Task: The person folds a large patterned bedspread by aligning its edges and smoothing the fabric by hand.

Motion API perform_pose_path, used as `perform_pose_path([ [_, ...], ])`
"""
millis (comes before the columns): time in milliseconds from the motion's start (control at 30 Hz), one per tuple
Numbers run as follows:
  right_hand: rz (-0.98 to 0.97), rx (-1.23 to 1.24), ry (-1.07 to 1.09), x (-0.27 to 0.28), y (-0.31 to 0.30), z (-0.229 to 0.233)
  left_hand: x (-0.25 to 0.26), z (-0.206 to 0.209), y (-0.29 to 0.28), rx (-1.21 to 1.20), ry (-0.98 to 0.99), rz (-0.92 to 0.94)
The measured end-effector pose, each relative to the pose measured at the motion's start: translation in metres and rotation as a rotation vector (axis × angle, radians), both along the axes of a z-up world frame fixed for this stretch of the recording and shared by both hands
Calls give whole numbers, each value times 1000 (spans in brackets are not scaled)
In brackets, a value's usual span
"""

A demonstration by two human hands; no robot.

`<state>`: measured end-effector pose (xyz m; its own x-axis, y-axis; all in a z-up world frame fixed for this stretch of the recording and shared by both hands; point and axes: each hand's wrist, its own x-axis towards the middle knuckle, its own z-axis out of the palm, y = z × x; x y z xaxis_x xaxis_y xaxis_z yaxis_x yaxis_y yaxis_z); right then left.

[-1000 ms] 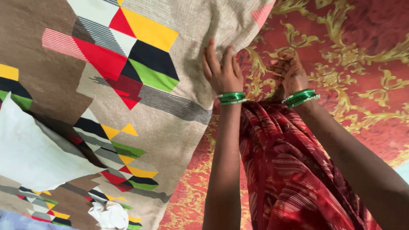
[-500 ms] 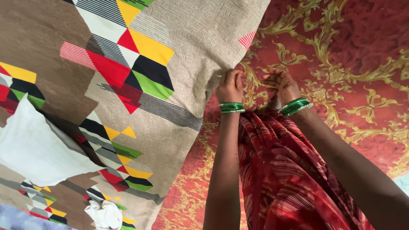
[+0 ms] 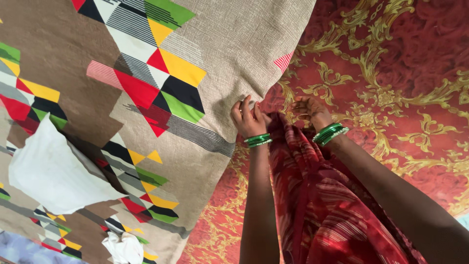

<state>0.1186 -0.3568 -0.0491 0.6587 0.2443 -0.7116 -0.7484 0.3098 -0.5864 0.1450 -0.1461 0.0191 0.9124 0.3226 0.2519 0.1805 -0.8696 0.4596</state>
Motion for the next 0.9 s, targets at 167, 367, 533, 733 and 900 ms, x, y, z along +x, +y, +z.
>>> perform_pose_path([
  [167,-22,-28,81,12,29,-16,14,-9,20,86,118,-55],
  [367,-98,-141,209,33,57,-8,32,-2,34,-121,95,-157],
  [533,-297,-58,160,50,70,-33,47,0,41,-365,56,-217],
  [733,-569,99,177,70,75,-58,64,-22,41,-395,236,-222],
  [900,-681,156,227,73,74,-84,82,-36,33,-420,390,-236],
])
